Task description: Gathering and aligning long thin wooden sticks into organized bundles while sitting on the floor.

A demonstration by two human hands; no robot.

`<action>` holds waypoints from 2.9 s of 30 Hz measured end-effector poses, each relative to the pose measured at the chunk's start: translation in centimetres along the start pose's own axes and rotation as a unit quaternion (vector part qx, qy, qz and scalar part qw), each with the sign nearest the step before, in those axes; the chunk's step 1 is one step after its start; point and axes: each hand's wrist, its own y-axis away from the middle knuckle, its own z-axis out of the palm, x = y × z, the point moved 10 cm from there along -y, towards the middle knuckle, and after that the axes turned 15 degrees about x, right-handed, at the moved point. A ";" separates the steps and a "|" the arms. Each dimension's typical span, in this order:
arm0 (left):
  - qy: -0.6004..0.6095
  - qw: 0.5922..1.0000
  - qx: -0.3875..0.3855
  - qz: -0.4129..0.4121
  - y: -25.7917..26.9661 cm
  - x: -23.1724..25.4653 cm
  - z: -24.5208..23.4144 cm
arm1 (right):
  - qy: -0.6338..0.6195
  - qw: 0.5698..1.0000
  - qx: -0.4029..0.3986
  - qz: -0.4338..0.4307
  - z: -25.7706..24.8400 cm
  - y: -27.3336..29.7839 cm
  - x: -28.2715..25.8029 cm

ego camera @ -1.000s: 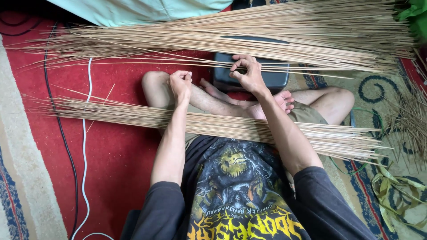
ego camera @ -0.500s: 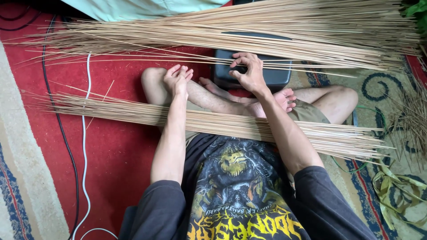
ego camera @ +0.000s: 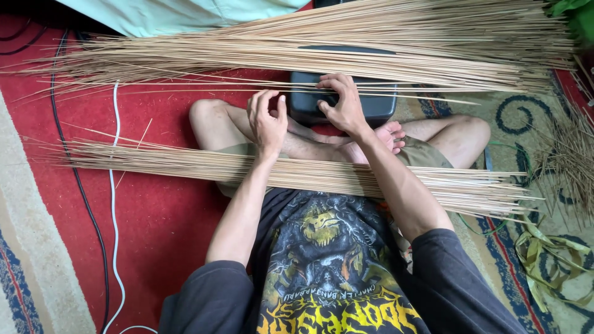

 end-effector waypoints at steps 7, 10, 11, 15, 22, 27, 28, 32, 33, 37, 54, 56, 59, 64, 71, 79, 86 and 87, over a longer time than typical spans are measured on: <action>-0.021 0.982 -0.100 0.158 1.4 1.8 3.7 | 0.072 0.992 0.072 -0.075 -6.0 1.1 -1.6; -0.050 0.968 -0.140 0.200 2.6 1.1 4.8 | 0.158 0.978 0.093 -0.101 -8.3 2.4 0.5; -0.050 0.965 -0.147 0.210 3.0 0.8 5.1 | 0.190 0.972 0.099 -0.096 -9.0 2.8 1.5; -0.053 0.962 -0.171 0.204 3.7 -0.2 5.7 | 0.241 0.961 0.103 -0.086 -11.0 3.7 2.5; -0.006 0.972 -0.159 0.172 2.3 0.5 4.4 | 0.254 0.958 0.106 -0.085 -10.7 3.7 2.8; 0.030 0.981 -0.147 0.124 2.8 0.0 3.4 | 0.258 0.957 0.103 -0.083 -10.6 3.7 3.0; 0.031 0.981 -0.148 0.124 3.3 0.1 3.9 | 0.259 0.957 0.104 -0.083 -10.6 3.6 3.0; 0.028 0.943 -0.204 0.261 6.5 3.6 6.2 | 0.260 0.957 0.098 -0.087 -10.2 3.6 2.8; 0.023 0.930 -0.224 0.290 7.3 4.5 6.8 | 0.259 0.957 0.096 -0.088 -10.2 3.6 2.8; 0.009 0.922 -0.236 0.308 8.0 5.3 8.4 | 0.250 0.959 0.095 -0.092 -10.5 3.5 2.2; -0.057 0.940 -0.169 0.290 4.7 -4.6 3.2 | 0.208 0.966 0.128 -0.088 -11.0 3.4 2.6; -0.056 0.961 -0.174 0.210 1.7 -5.4 1.6 | 0.203 0.966 0.136 -0.081 -11.0 3.5 2.4; -0.083 0.974 -0.206 -0.046 -0.5 -9.9 2.0 | 0.197 0.967 0.144 -0.074 -10.9 3.3 2.4; 0.036 0.905 -0.163 -0.391 2.8 -16.1 5.2 | 0.195 0.968 0.144 -0.070 -11.0 3.4 2.8; 0.182 0.807 -0.038 -0.561 6.8 -20.6 6.6 | 0.190 0.965 0.158 -0.082 -10.9 3.3 2.6; 0.068 0.875 -0.207 -0.432 5.8 -11.4 4.2 | 0.185 0.967 0.153 -0.091 -11.0 3.6 3.0; 0.029 0.961 -0.206 -0.184 2.2 -2.7 2.6 | 0.124 0.976 0.163 -0.073 -12.8 3.8 1.3; 0.052 0.969 -0.208 -0.123 1.9 -1.0 3.0 | 0.112 0.979 0.156 -0.070 -13.0 3.7 1.2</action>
